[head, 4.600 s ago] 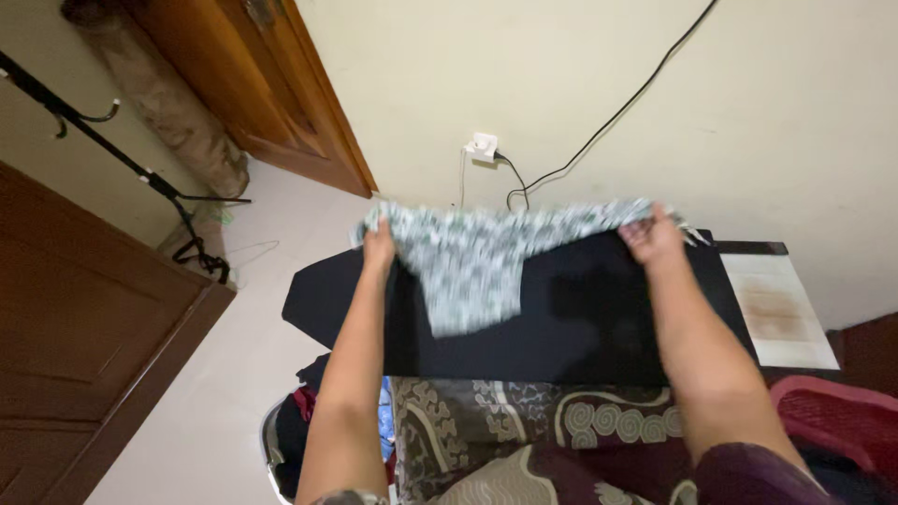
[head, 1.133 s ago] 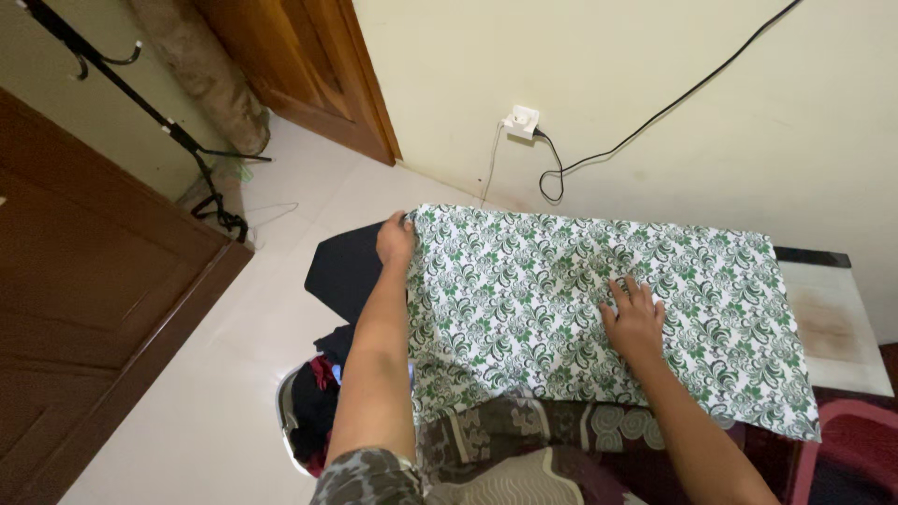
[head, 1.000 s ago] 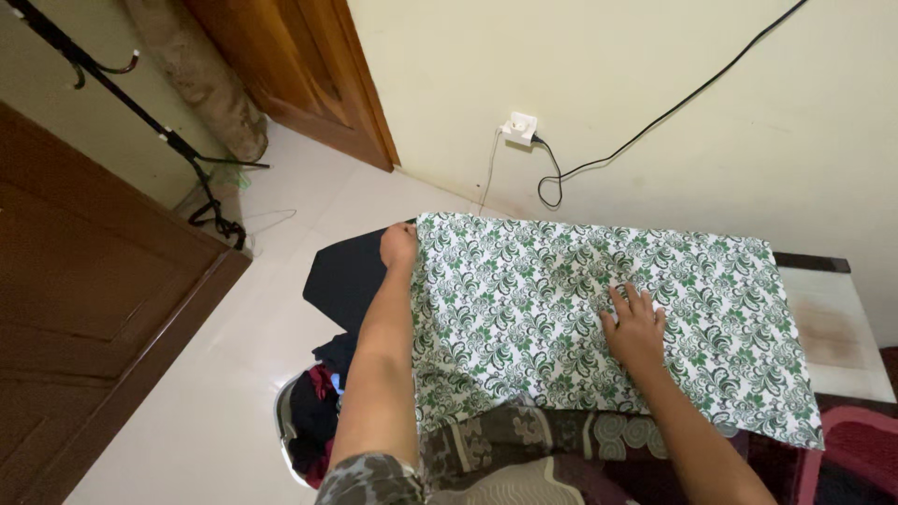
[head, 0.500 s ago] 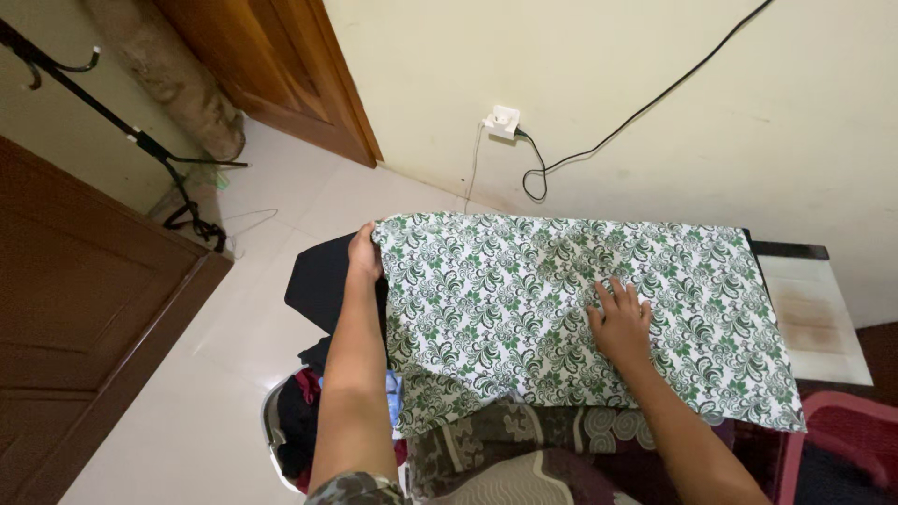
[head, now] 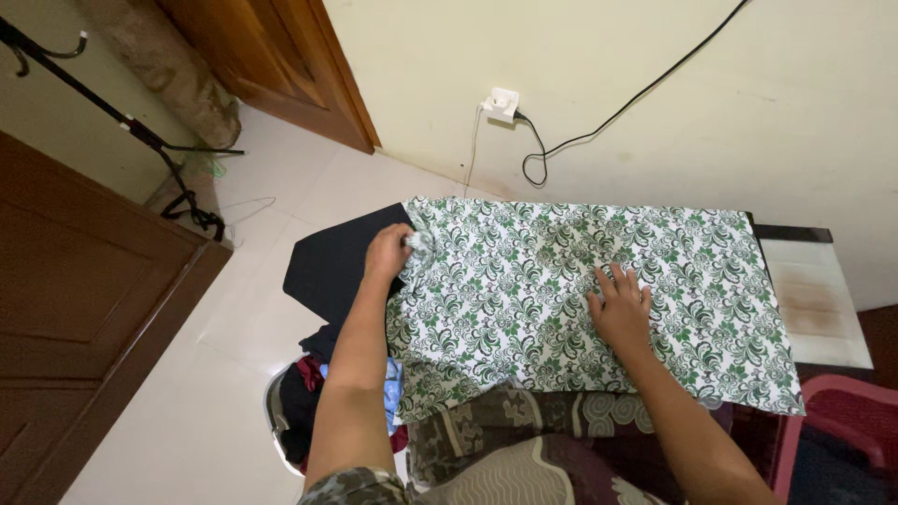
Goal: The person folds several garments on a black ironing board and places them into a red laundry basket. They handle a black t-shirt with a graphic, a plain black shirt, and a patterned white-and-green shirt, smoothing and folding each before stacking them in the basket.
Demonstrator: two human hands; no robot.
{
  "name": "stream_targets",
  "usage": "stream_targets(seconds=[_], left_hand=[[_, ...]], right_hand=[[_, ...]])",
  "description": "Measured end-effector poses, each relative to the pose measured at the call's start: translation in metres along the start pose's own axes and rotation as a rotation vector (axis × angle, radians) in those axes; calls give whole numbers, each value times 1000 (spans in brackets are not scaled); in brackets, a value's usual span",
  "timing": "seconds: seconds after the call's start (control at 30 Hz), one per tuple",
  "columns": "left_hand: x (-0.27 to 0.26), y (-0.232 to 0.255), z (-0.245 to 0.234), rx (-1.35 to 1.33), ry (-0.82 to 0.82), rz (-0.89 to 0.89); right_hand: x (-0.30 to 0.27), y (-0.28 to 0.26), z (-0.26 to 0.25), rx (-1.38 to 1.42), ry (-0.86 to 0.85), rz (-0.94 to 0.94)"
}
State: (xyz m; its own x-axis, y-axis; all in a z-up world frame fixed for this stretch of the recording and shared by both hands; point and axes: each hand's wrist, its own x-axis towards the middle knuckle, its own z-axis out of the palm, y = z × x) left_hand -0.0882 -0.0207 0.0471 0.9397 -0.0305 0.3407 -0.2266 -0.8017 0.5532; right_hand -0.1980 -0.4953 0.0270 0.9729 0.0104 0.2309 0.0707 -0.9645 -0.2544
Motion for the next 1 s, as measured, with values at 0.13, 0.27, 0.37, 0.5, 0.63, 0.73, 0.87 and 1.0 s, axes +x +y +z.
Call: stream_targets(seconds=[0.13,0.27,0.37,0.5,0.63,0.73,0.87,1.0], left_hand=[[1,-4,-4,265,156,-215],[10,-32,11,96,274,-515],[21,-59,24,-201,306,-546],[18,-80,35,-958,69,-618],[6,-90,23,-1311,-37,-709],[6,-90,19,-1287,200,-719],[20,-81,24,-1077,532,-818],[17,-70,23,-324,504,-426]], right_hand=[[0,4,5,0,-3,2],[2,9,11,-14,-30,-1],[2,10,13,-18,-34,2],[1,10,13,-20,-35,0],[0,9,11,-6,-17,7],[0,8,9,-14,-8,-7],[0,8,8,6,-2,-13],[-2,7,8,21,28,-19]])
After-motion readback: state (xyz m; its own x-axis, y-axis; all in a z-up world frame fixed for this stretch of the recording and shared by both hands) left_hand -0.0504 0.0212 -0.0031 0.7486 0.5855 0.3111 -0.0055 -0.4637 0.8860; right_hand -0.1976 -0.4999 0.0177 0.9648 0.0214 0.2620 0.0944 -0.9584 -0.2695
